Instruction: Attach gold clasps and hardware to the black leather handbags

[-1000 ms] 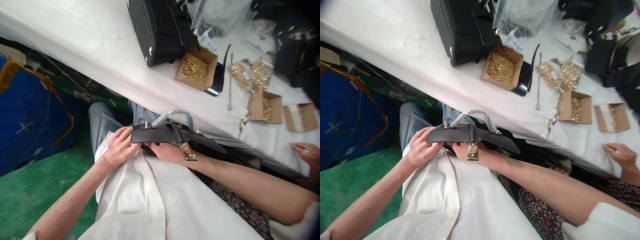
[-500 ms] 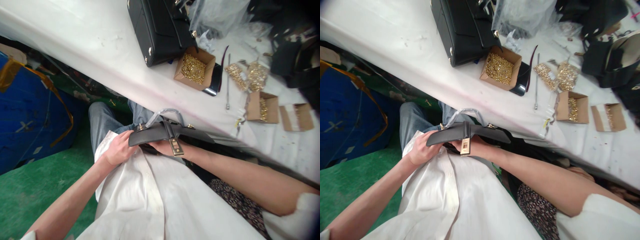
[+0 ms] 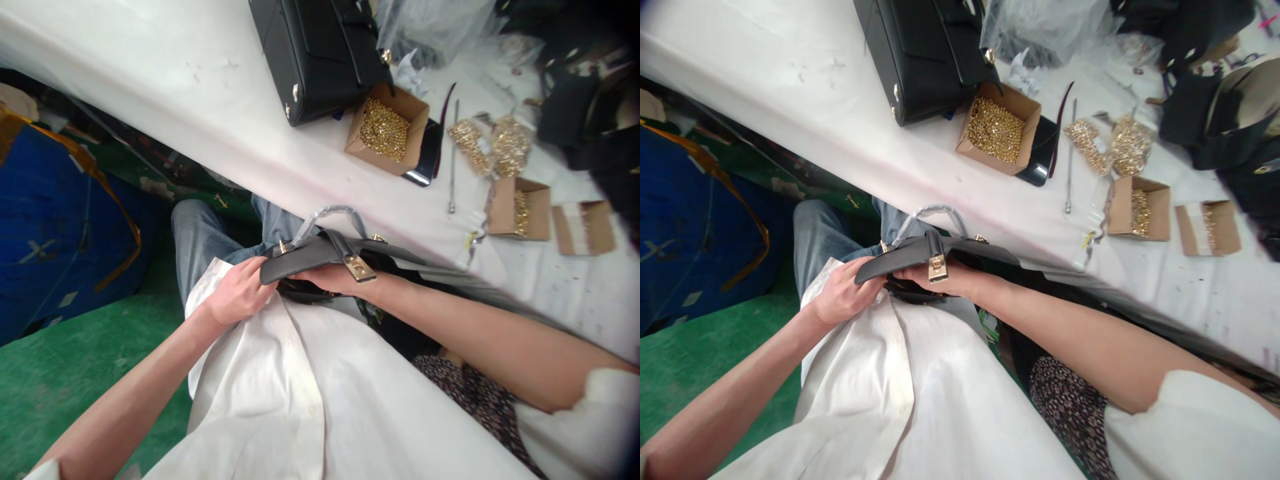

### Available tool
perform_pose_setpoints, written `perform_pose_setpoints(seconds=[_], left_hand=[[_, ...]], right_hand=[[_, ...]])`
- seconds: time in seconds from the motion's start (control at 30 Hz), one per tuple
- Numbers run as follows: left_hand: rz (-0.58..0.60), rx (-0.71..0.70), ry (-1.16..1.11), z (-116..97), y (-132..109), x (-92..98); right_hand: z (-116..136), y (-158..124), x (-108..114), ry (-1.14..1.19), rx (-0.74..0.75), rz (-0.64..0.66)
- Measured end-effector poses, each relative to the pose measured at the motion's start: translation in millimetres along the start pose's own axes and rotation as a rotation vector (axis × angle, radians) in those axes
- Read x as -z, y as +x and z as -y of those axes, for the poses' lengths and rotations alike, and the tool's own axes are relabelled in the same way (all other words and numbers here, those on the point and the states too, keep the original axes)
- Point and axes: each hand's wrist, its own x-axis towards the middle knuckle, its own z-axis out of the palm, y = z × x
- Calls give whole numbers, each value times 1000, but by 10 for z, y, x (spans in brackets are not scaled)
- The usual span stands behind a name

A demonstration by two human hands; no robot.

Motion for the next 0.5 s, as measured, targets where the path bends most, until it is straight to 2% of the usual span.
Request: perform_pose_setpoints(seconds=[0.27,0.5], left_hand=[[62,-24,15,8,59,42],[65,-83,49,18,54,40]], right_hand=[[199,39,-3,131,-164,7],[151,90,-13,98,-256,19]])
